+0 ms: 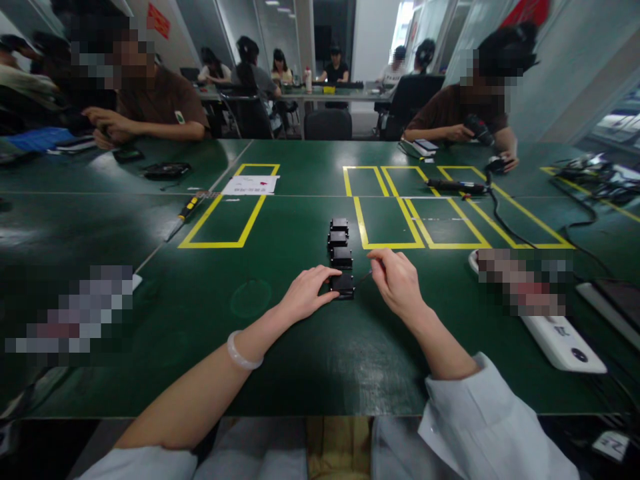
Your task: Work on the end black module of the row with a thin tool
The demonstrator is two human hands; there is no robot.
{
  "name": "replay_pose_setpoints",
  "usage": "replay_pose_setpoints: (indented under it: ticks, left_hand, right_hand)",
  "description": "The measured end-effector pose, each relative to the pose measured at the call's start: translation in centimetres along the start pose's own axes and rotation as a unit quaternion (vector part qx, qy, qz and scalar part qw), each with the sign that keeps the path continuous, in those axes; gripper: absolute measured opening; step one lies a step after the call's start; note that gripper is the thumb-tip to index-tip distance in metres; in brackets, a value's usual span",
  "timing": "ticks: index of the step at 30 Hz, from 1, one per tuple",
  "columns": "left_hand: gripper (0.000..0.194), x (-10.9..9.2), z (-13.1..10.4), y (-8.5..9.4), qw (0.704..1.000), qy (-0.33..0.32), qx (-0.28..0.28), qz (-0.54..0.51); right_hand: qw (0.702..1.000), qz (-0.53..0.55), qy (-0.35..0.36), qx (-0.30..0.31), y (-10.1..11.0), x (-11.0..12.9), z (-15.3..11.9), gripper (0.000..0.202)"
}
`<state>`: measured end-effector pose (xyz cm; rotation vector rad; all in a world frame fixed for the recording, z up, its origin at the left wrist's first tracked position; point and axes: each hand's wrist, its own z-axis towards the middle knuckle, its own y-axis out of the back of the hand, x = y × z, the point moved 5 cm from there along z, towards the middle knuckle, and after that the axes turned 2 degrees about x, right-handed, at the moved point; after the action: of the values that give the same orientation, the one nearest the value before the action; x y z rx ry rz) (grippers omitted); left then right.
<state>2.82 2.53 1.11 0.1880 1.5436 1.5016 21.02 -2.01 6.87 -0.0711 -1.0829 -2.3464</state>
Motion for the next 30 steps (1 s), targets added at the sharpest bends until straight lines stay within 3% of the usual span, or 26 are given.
replay_pose_setpoints:
  ticks: [30]
  left_hand:
    - [0.037, 0.15, 0.02, -0.10, 1.000, 0.007, 0.002, 0.000]
  right_hand:
    - [1.000, 0.008, -0.027, -0.009, -0.23, -0.28, -0.15, 0.016]
